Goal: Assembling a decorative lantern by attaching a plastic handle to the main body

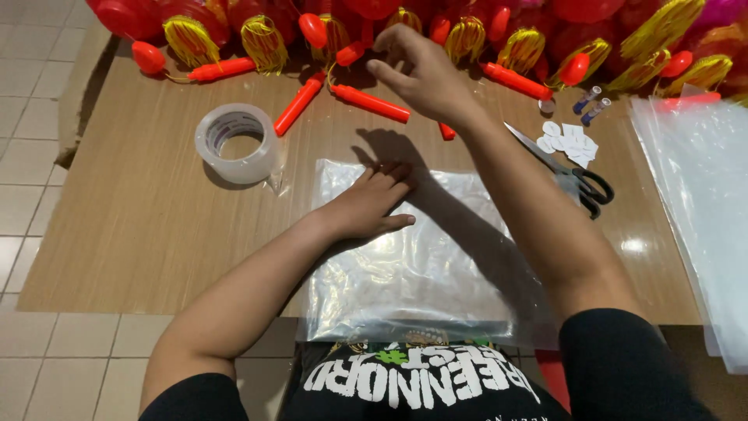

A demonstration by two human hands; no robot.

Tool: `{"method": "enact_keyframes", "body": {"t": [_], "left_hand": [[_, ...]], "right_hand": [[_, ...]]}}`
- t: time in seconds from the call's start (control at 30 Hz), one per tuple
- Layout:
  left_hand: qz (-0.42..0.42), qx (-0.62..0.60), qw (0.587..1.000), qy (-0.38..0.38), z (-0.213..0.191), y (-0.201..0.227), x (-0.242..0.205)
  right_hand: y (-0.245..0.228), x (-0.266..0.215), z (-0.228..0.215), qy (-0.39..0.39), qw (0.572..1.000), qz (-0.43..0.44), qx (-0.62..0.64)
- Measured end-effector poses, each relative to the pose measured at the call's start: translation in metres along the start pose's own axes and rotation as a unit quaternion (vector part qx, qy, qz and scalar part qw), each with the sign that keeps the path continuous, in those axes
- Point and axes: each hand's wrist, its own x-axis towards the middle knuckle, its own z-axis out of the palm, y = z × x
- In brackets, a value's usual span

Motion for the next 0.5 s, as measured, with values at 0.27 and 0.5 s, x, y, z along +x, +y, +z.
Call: {"method": "enact_keyframes", "body": {"t": [0.27, 0.5], "left_hand": [[-0.025, -0.125, 0.955, 0.269, -0.133, 0.001, -0.065], [-0.300, -0.046, 0.761, 0.574, -0.177, -0.280, -0.151]], "right_hand": [[-0.017, 0.031, 0.040, -0.010, 0.998, -0.045, 0.032], [0.043, -0.044, 0.118, -0.040, 0.998, 0.050, 0.002]]}}
